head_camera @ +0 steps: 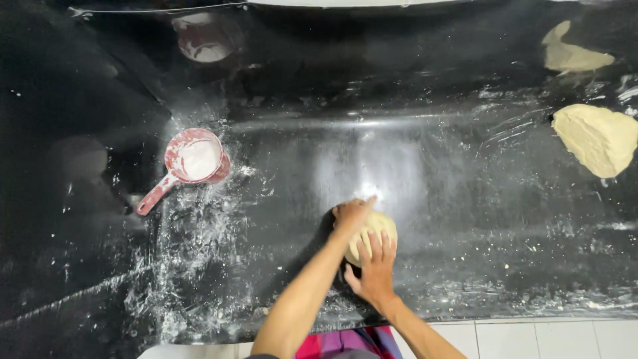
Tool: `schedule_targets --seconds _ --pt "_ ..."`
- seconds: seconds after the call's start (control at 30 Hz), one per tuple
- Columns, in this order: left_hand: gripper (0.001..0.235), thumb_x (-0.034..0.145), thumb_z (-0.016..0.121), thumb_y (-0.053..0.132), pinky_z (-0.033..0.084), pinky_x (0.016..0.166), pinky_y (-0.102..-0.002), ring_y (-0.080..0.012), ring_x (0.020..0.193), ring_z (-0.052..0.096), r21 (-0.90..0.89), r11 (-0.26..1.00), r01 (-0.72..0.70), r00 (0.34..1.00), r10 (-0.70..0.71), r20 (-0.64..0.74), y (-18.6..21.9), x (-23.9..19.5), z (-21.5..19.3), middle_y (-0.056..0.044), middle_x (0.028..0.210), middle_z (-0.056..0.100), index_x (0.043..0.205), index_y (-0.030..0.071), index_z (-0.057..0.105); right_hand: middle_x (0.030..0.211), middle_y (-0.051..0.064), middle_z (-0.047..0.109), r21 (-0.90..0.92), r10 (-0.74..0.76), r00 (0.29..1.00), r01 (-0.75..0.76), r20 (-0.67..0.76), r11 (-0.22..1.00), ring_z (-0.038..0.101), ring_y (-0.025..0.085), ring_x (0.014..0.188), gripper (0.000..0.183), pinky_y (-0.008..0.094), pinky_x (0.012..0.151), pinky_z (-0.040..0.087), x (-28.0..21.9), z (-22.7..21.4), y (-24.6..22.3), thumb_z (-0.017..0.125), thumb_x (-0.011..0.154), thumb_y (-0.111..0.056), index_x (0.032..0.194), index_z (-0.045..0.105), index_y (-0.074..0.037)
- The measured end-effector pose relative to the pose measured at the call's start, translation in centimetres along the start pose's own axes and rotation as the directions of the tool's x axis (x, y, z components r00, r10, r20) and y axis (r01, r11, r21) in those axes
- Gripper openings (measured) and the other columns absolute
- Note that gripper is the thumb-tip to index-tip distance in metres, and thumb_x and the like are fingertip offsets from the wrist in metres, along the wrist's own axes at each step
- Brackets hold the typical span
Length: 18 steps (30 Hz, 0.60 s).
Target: Kneading a ball of dough on a floured surface
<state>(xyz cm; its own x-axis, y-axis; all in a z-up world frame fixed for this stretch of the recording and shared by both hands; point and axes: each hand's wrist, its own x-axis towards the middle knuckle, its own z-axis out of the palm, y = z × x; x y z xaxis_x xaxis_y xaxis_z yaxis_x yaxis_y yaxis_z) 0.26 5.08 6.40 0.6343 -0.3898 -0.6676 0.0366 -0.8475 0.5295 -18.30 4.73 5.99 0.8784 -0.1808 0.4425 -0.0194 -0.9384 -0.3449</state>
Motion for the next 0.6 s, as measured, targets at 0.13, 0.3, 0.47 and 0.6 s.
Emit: schedule_targets --seconds 0.13,0.3,0.47,0.6 --pt "0.05 0.087 0.053 0.05 0.022 0.121 -0.053 -0.0305 0.151 0.028 -0.27 0.962 -0.049 0.944 -0.044 -0.328 1.6 -9.7 1.2 -0.007 0.156 0.046 0.122 0.019 0.072 0.17 0.017 0.025 0.306 0.036 0.986 -0.085 0.163 0.948 0.011 0.052 0.158 0.075 0.069 0.126 0.013 -3.0 -5.2 2.0 0.064 0.08 -0.021 0.153 0.044 -0.014" --pt "0.033 0.087 0.06 0.024 0.04 0.11 -0.049 -0.0301 0.139 0.047 -0.035 0.89 -0.454 0.61 0.281 -0.741 -2.9 -9.3 6.0 -0.002 0.137 0.065 0.115 0.017 0.076 0.141 0.016 0.059 0.436 0.273 0.959 -0.275 0.069 0.857 0.052 0.034 0.137 0.029 0.05 0.117 0.041 -1.9 -9.1 6.4 0.056 0.1 -0.029 0.116 0.07 -0.01" --pt "0.058 0.105 0.032 0.049 0.049 0.101 -0.049 -0.0361 0.121 0.06 0.05 0.824 -0.565 0.416 0.336 -0.845 -2.9 -9.1 5.5 -0.01 0.122 0.07 0.118 0.01 0.074 0.153 0.016 0.05 0.512 0.467 0.84 -0.541 0.278 0.668 0.046 0.032 0.143 0.052 0.049 0.118 0.033 1.0 -2.4 7.3 0.05 0.098 -0.04 0.14 0.057 -0.01" --pt "0.053 0.101 0.032 0.039 0.05 0.092 -0.045 -0.0341 0.103 0.066 -0.036 0.834 -0.55 0.438 0.251 -0.863 -3.2 -6.1 4.1 -0.011 0.115 0.072 0.116 0.008 0.072 0.131 0.01 0.069 0.388 0.571 0.778 -0.626 0.26 0.676 0.063 0.027 0.123 0.044 0.039 0.11 0.043 5.0 1.0 6.7 0.06 0.092 -0.035 0.129 0.068 -0.011"
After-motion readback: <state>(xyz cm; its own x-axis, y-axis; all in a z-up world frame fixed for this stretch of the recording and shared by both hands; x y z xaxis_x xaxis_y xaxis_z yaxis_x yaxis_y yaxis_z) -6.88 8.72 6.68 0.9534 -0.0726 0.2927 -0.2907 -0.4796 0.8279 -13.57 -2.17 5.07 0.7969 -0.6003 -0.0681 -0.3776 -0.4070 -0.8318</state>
